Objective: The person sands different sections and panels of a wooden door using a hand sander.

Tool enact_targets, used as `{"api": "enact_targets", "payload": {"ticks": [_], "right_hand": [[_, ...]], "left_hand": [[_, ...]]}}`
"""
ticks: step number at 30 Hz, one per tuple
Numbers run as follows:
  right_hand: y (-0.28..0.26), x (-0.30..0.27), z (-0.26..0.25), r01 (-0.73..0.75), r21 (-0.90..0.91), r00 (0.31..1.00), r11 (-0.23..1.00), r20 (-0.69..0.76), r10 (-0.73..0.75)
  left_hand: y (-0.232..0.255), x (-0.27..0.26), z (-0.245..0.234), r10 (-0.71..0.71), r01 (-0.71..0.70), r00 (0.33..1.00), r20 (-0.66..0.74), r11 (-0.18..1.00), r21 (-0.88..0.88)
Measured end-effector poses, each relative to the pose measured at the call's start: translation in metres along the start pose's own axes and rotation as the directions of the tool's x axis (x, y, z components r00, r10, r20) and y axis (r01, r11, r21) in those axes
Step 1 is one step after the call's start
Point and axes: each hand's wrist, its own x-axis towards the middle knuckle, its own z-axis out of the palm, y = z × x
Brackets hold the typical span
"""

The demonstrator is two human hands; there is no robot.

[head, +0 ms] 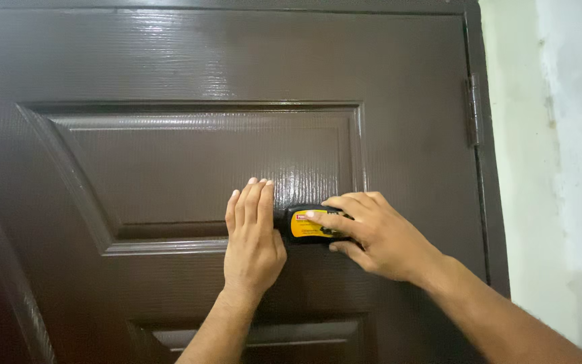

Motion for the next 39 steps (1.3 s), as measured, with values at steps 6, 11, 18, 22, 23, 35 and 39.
{"api": "enact_targets", "payload": {"ticks": [6,11,18,22,23,35,39], "right_hand": [[-0.009,-0.006,-0.002,-0.046,0.052,0.998,0.998,0.048,0.044],[-0.003,-0.014,-0.012,-0.107,0.027,0.991,0.994,0.088,0.104],[0.018,-0.044,-0.022,-0.144,-0.179,0.989,0.973,-0.066,0.134],[0.025,-0.045,-0.03,-0.333,-0.197,0.938,0.922,-0.171,0.302],[0.026,-0.042,-0.03,-0.356,-0.193,0.925,0.914,-0.213,0.316],[0.008,-0.058,-0.027,-0.315,-0.017,0.947,0.949,-0.077,0.312],[0.018,-0.074,-0.032,-0.27,-0.041,0.962,0.962,0.027,0.271]], "left_hand": [[0.001,-0.001,-0.003,0.007,-0.007,1.0,-0.01,1.0,-0.028],[0.006,-0.001,-0.007,0.12,-0.121,0.991,0.056,0.992,0.022],[0.011,0.003,-0.004,0.263,-0.281,0.952,0.16,0.954,0.104],[0.016,0.004,0.002,0.247,-0.266,0.959,0.138,0.955,0.136],[0.019,0.005,0.005,0.206,-0.225,0.969,0.138,0.964,0.142],[0.036,0.001,0.02,0.132,-0.145,0.989,0.07,0.957,0.253],[0.043,0.011,0.022,0.076,-0.104,0.989,0.129,0.968,0.227]]}}
